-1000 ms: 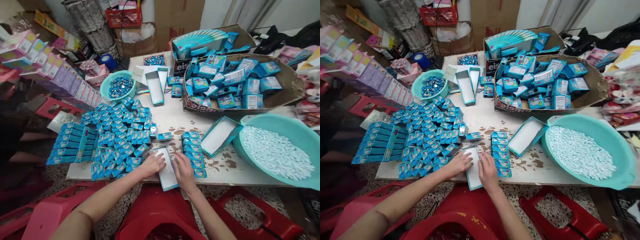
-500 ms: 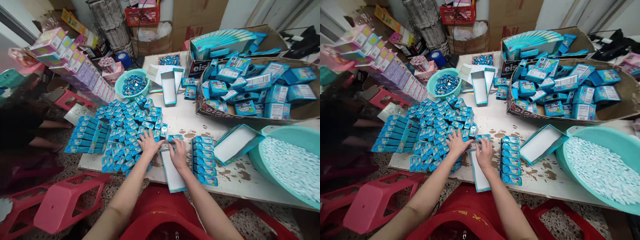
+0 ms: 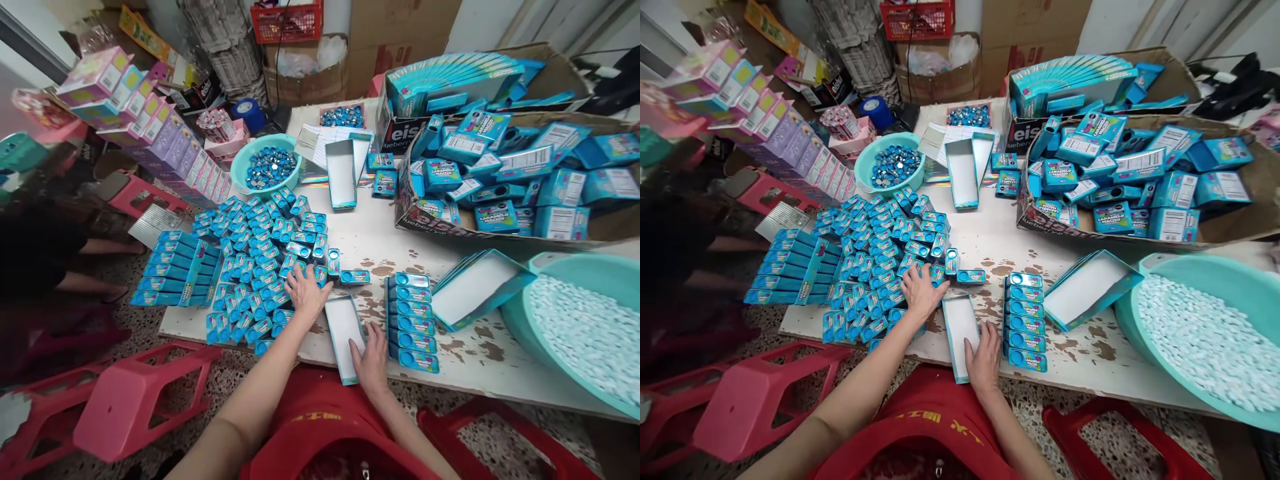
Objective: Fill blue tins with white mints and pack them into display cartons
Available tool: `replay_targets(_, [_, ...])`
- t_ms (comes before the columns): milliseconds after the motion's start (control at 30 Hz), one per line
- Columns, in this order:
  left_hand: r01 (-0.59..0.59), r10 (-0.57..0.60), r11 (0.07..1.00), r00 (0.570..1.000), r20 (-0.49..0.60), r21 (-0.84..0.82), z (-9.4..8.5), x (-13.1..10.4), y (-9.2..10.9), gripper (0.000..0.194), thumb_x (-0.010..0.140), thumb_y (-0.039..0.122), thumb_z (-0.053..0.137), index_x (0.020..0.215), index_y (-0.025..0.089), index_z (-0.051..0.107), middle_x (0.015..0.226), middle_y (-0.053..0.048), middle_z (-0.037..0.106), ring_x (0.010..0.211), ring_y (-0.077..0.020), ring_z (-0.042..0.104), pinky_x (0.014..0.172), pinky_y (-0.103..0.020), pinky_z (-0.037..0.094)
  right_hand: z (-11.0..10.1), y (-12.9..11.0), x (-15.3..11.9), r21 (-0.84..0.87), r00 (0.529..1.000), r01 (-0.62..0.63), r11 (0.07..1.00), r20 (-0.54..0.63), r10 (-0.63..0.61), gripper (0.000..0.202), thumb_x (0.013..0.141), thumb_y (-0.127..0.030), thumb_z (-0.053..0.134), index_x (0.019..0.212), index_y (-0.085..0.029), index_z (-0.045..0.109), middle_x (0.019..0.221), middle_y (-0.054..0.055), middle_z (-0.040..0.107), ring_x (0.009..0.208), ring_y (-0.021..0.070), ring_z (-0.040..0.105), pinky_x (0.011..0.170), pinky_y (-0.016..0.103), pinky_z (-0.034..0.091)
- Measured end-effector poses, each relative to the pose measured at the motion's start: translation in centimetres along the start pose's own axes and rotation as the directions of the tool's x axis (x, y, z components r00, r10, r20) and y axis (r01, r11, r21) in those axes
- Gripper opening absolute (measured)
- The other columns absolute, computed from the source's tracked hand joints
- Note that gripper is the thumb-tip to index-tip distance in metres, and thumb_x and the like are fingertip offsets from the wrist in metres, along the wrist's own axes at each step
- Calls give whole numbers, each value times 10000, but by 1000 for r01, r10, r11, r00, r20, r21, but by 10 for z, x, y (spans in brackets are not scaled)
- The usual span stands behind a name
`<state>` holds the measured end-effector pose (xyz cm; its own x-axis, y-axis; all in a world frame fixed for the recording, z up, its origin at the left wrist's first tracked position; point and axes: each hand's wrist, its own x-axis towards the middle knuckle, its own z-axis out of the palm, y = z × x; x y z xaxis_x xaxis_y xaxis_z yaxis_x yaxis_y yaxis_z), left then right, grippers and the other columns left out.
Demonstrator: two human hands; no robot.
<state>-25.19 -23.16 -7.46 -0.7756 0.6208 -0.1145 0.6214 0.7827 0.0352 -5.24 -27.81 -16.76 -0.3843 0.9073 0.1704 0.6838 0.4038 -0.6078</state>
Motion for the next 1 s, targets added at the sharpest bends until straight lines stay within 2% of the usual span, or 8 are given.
replay_targets(100, [41,-41,999,999,-3,28,-3,4,6,713,696,591,609,1284,210,480,1438,-179,322,1232,-368,372,952,-492,364,8,0,-4,0,994,-102,995,46,101,480,856,-268,426,1304,-97,398,1221,190,486,1154,312,442,935,471,399])
replay_targets(267, [-68,67,997,997,39,46,-4,1,8,709,693,551,625,1305,235,458,1407,-183,341,1210,-367,378,937,-491,350,16,11,-6,-1,971,-208,978,122,206,433,782,-110,345,1171,-108,537,1065,160,571,1048,290,503,906,436,412])
replay_targets(467, [18,-21,1000,975,221,13,-5,24,5,823,619,611,628,1328,247,420,1443,-198,273,1223,-406,364,930,-501,340,21,15,9,45,961,-258,965,118,251,385,775,-140,348,1082,-116,580,994,152,588,974,275,532,874,410,434])
replay_targets(600, [17,-16,1000,960,280,-1,-9,35,6,896,563,529,688,1362,287,360,1412,-186,300,1212,-405,386,932,-509,338,19,12,9,50,962,-265,963,88,260,411,774,-216,412,1144,-92,541,1065,174,566,1028,296,508,908,442,418])
replay_targets(700, [-6,18,999,975,221,-52,-24,32,3,819,583,507,682,1324,311,392,1322,-154,379,1194,-381,406,927,-506,352,13,9,-5,58,967,-250,967,76,245,477,775,-230,431,1226,-83,485,1151,185,532,1106,302,472,933,446,410])
replay_targets(833, [-138,141,980,990,7,-145,-68,17,-12,794,594,475,690,1310,293,400,1310,-134,348,1215,-382,376,955,-524,339,8,8,-25,29,959,-272,962,96,268,476,798,-174,378,1260,-95,465,1172,180,527,1120,292,474,920,438,423])
replay_targets(933, [-311,304,906,950,-70,-286,-98,2,-20,805,581,489,706,1293,279,396,1298,-106,345,1239,-354,351,983,-513,337,9,10,-31,3,948,-294,956,124,292,436,808,-144,353,1210,-111,517,1092,163,562,1067,287,506,899,430,435])
replay_targets(1000, [-444,476,797,879,-25,-410,-102,-9,-19,809,567,495,717,1277,278,395,1275,-85,375,1222,-321,371,990,-488,350,12,13,-31,-2,946,-300,954,128,298,415,811,-131,340,1170,-127,550,1046,148,577,1031,280,523,885,422,444])
